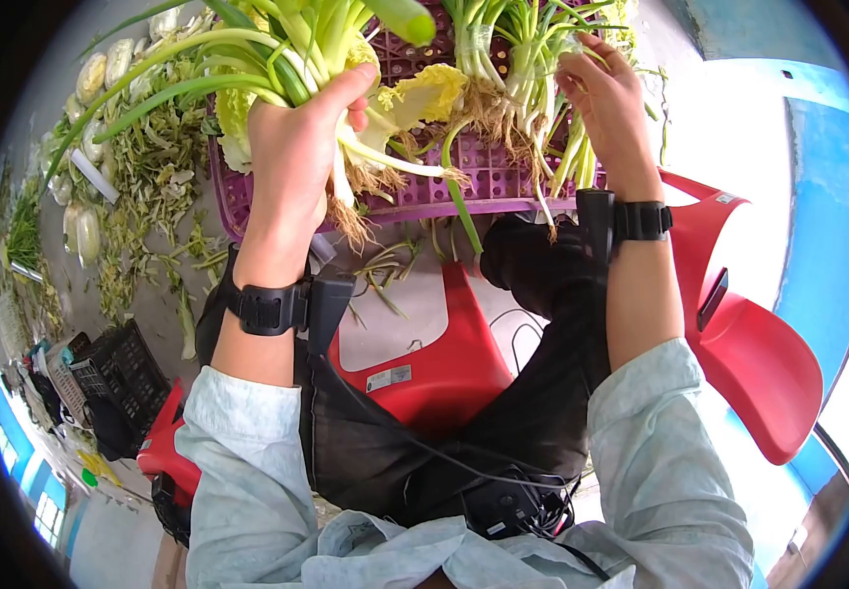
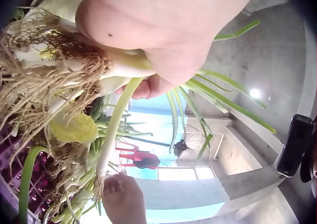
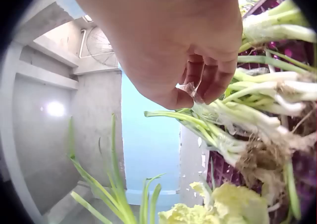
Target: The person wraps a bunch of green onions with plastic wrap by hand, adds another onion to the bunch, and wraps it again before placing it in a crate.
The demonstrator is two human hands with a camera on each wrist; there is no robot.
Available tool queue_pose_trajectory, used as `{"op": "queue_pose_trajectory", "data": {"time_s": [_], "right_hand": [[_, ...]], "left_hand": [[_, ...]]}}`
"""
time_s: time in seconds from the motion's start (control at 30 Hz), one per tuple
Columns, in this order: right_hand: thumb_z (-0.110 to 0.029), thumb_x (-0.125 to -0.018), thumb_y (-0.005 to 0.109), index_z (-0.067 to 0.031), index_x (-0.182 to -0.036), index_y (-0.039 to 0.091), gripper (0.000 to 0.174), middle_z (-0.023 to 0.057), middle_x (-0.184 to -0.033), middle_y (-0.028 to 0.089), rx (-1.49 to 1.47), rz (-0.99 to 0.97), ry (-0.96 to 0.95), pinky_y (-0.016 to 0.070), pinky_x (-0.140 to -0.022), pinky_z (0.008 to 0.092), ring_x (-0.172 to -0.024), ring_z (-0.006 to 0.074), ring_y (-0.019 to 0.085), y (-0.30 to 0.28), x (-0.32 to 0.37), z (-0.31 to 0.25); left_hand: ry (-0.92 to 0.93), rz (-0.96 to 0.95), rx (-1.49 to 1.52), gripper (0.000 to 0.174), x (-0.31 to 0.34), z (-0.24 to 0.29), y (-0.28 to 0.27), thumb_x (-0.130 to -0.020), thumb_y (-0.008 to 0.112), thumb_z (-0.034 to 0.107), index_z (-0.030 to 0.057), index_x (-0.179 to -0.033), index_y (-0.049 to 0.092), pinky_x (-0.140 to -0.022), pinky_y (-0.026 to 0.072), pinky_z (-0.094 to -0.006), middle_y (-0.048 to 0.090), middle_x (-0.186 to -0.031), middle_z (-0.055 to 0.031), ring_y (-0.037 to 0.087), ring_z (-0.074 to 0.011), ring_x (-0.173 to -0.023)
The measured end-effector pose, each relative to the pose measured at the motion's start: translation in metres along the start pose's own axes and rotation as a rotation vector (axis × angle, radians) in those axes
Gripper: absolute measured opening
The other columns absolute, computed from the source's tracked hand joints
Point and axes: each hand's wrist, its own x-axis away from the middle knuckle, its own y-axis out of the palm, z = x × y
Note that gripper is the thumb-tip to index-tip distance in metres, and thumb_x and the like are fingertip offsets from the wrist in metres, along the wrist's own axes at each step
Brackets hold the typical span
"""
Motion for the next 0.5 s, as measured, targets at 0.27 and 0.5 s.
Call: {"op": "queue_pose_trajectory", "data": {"time_s": [0.27,0.5], "right_hand": [[-0.017,-0.096,0.072,0.0004,-0.114,0.072,0.024,0.0017,-0.099,0.068,-0.142,-0.106,0.151,0.0535,-0.084,0.0225,-0.088,0.0083,0.063,0.033,0.015,-0.004],[-0.014,-0.093,0.077,-0.0016,-0.103,0.073,0.017,-0.0004,-0.093,0.07,0.18,-0.119,-0.291,0.0509,-0.072,0.0202,-0.083,0.0048,0.064,0.075,0.02,-0.009]], "left_hand": [[0.015,0.0,0.002,0.016,-0.002,0.0,0.002,-0.089,0.078,0.016,0.0067,-0.098,0.068,-0.059,0.0421,-0.0255,0.061,-0.072,0.0001,0.056,-0.0093,-0.064],[0.006,0.005,0.0,0.016,-0.002,0.0,0.001,-0.089,0.078,0.015,0.0068,-0.099,0.068,-0.059,0.0422,-0.0258,0.062,-0.072,0.0001,0.056,-0.0096,-0.064]]}}
